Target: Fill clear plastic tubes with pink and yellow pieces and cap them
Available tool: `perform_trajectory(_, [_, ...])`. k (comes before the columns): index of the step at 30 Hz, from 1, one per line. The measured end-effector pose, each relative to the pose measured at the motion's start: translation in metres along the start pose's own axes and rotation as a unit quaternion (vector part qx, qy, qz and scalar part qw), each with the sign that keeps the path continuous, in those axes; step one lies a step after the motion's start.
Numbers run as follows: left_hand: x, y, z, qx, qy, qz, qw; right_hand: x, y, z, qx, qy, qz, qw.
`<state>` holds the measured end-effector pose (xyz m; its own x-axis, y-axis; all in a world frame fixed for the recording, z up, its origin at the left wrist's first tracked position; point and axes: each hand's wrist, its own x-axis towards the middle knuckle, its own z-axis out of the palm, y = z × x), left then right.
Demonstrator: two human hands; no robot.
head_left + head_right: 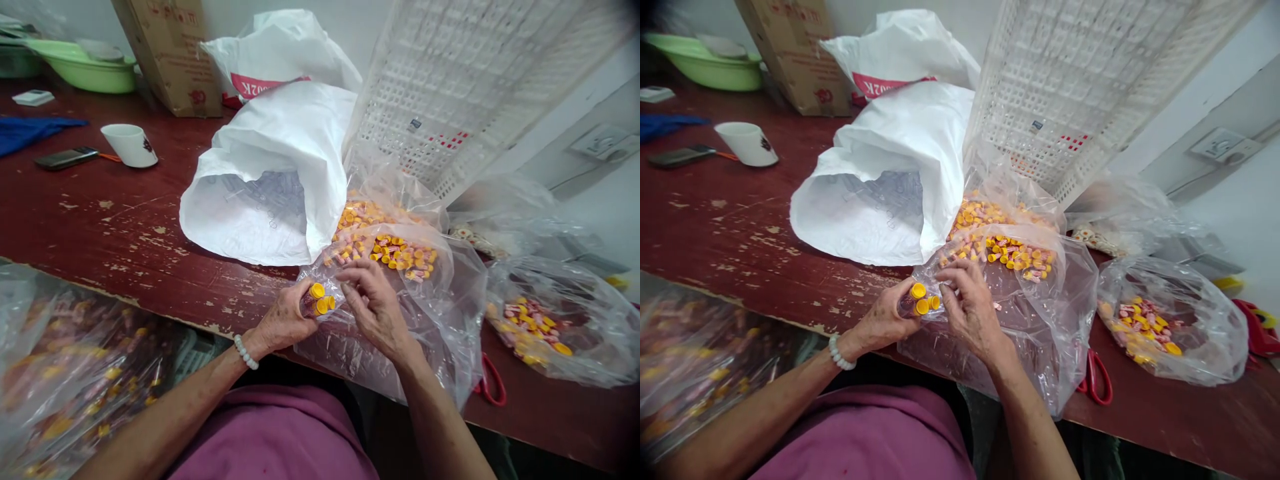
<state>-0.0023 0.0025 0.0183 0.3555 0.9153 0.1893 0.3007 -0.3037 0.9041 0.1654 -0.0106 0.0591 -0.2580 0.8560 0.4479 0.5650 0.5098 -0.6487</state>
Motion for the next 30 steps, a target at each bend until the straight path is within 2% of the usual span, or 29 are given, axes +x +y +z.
perform_trajectory(3, [0.000, -0.003, 0.004, -0.034, 0.001, -0.025, 0.999, -0.008, 0.000, 0.011, -0.056, -0.053, -0.064, 0.995])
perform_trajectory(5, [0.001, -0.004, 0.005, -0.061, 0.001, -0.042, 0.997, -0.006, 0.008, 0.011, -0.090, -0.073, -0.076, 0.990])
perform_trajectory(6, [0.002, -0.004, 0.005, -0.081, 0.001, -0.051, 0.995, -0.002, 0.017, 0.008, -0.113, -0.069, -0.063, 0.989])
perform_trajectory(8, [0.005, -0.004, 0.003, -0.136, 0.003, -0.072, 0.988, 0.009, 0.045, -0.005, -0.204, -0.036, 0.013, 0.978])
perform_trajectory(9, [0.006, -0.004, 0.002, -0.161, 0.008, -0.083, 0.983, 0.016, 0.062, -0.013, -0.265, -0.009, 0.069, 0.962])
perform_trajectory(10, [0.007, -0.004, 0.000, -0.179, 0.016, -0.091, 0.980, 0.024, 0.080, -0.021, -0.351, 0.000, 0.138, 0.926])
perform_trajectory(11, [0.007, -0.006, -0.002, -0.187, 0.025, -0.095, 0.977, 0.031, 0.098, -0.027, -0.375, -0.006, 0.161, 0.913])
perform_trajectory(13, [0.007, -0.010, -0.005, -0.180, 0.033, -0.096, 0.978, 0.042, 0.130, -0.035, -0.401, -0.037, 0.172, 0.899])
perform_trajectory(15, [0.005, -0.014, -0.007, -0.167, 0.028, -0.089, 0.982, 0.048, 0.152, -0.036, -0.401, -0.075, 0.157, 0.899])
perform_trajectory(18, [0.004, -0.017, -0.006, -0.148, 0.020, -0.068, 0.986, 0.051, 0.164, -0.035, -0.404, -0.106, 0.143, 0.897])
perform_trajectory(20, [0.004, -0.016, -0.005, -0.139, 0.014, -0.054, 0.989, 0.050, 0.160, -0.036, -0.395, -0.077, 0.146, 0.904])
perform_trajectory(22, [0.005, -0.013, -0.003, -0.134, 0.006, -0.045, 0.990, 0.046, 0.145, -0.038, -0.329, 0.027, 0.168, 0.929])
perform_trajectory(24, [0.006, -0.013, 0.000, -0.135, -0.002, -0.045, 0.990, 0.038, 0.117, -0.035, -0.177, 0.144, 0.182, 0.956])
perform_trajectory(25, [0.007, -0.013, 0.002, -0.136, -0.006, -0.048, 0.990, 0.033, 0.100, -0.031, -0.084, 0.177, 0.180, 0.964])
perform_trajectory(27, [0.008, -0.014, 0.006, -0.129, -0.014, -0.056, 0.990, 0.021, 0.062, -0.017, 0.083, 0.161, 0.156, 0.971])
perform_trajectory(30, [0.009, -0.014, 0.011, -0.096, -0.026, -0.056, 0.993, 0.005, 0.015, 0.011, 0.191, 0.100, 0.137, 0.967])
